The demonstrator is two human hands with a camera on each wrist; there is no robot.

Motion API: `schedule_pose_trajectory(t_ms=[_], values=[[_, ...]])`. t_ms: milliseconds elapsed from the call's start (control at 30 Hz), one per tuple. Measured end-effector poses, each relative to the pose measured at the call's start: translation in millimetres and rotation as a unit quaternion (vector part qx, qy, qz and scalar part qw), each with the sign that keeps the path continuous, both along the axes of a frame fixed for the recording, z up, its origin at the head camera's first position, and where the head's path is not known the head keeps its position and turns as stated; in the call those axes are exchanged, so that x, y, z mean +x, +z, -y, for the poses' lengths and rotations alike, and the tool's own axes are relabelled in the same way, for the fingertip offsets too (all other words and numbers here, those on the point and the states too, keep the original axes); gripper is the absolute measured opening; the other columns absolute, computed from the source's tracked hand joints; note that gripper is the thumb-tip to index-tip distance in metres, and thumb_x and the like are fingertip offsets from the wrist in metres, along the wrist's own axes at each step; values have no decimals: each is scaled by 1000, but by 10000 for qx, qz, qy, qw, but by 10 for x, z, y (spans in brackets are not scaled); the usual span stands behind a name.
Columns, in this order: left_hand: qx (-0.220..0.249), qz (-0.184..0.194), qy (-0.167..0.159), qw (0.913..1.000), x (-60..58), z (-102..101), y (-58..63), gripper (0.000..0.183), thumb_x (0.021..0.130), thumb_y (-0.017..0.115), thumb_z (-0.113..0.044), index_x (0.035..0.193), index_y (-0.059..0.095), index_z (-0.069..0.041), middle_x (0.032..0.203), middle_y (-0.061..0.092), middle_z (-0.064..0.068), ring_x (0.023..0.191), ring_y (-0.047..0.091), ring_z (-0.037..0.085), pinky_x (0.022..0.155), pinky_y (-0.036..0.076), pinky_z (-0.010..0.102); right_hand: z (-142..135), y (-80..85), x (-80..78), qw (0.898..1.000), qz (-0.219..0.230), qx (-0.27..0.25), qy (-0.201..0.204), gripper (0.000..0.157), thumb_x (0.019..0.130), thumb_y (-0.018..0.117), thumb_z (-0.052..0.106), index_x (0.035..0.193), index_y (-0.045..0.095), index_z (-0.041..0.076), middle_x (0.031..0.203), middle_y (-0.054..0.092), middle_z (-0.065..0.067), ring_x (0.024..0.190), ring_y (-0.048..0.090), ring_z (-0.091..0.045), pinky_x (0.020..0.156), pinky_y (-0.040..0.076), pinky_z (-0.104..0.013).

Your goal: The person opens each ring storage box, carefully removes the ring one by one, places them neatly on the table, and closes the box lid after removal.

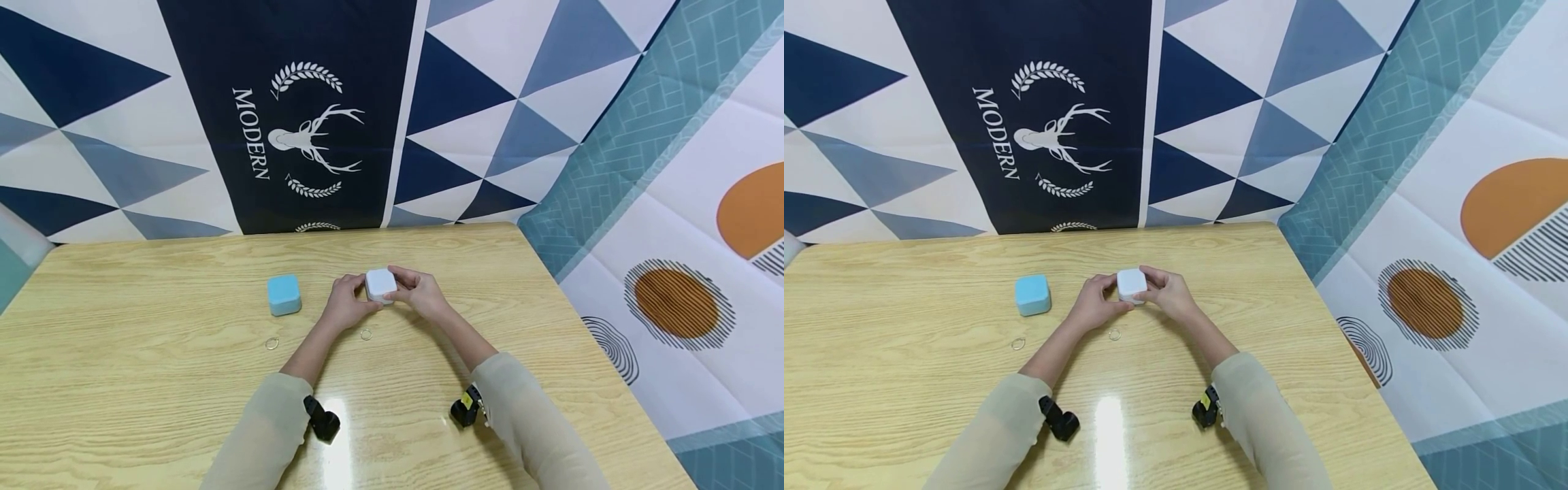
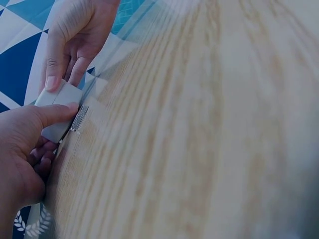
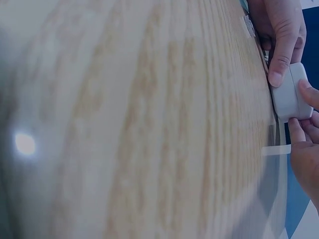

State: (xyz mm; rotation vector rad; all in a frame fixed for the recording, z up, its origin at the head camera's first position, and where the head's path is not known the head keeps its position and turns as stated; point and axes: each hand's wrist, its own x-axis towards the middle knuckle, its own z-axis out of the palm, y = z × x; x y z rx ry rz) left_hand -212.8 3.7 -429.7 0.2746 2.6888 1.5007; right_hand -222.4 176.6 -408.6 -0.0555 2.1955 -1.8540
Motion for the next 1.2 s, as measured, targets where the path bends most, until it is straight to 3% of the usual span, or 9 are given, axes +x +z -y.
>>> schedule_pose_trajectory(t_ms=[400, 600, 800, 933, 1100, 1200], values=[[-156, 54, 31, 9999, -24, -4, -14, 68, 67, 76, -27, 125, 49, -5, 117, 52, 12, 108, 40, 26, 93, 37, 38, -11, -22, 1, 9995, -230, 217, 66, 57, 72, 69, 4, 125, 49, 8, 129, 49, -11, 118, 47, -18, 91, 41, -22], [-189, 17, 80, 9998, -23, 24, -14, 68, 67, 76, -28, 125, 49, -6, 114, 53, 11, 105, 41, 25, 91, 37, 37, 20, 72, 39, 9992, -144, 233, 274, 60, 74, 68, 3, 129, 44, 5, 130, 47, -14, 119, 45, -22, 94, 40, -27], [-166, 135, 37, 9998, -32, 62, 25, 78, 64, 78, -28, 130, 42, -6, 111, 54, 9, 106, 42, 24, 92, 38, 36, 36, 69, 35, 9992, -207, 191, 281, 60, 74, 68, 2, 128, 43, 2, 129, 47, -16, 117, 48, -25, 90, 43, -24], [114, 338, -110, 9993, -50, 94, 51, 86, 63, 79, -27, 134, 35, -6, 111, 53, 8, 107, 47, 24, 93, 40, 35, -1, -16, -29, 9988, -329, 324, 147, 56, 74, 70, 13, 125, 48, 5, 125, 52, -12, 113, 51, -22, 90, 44, -25], [299, 468, -218, 9982, -69, 130, 72, 87, 65, 77, -32, 135, 33, -6, 112, 52, 8, 105, 49, 24, 92, 41, 35, -71, -3, -50, 9969, -460, 634, -78, 52, 79, 64, 31, 123, 51, 7, 120, 56, -8, 112, 52, -19, 92, 43, -29], [300, 479, -218, 9982, -81, 155, 119, 85, 68, 74, -37, 136, 32, -8, 115, 52, 8, 107, 49, 24, 93, 40, 36, -131, 28, -64, 9952, -592, 735, -247, 49, 82, 60, 34, 121, 52, 5, 119, 57, -9, 110, 53, -20, 92, 43, -30]])
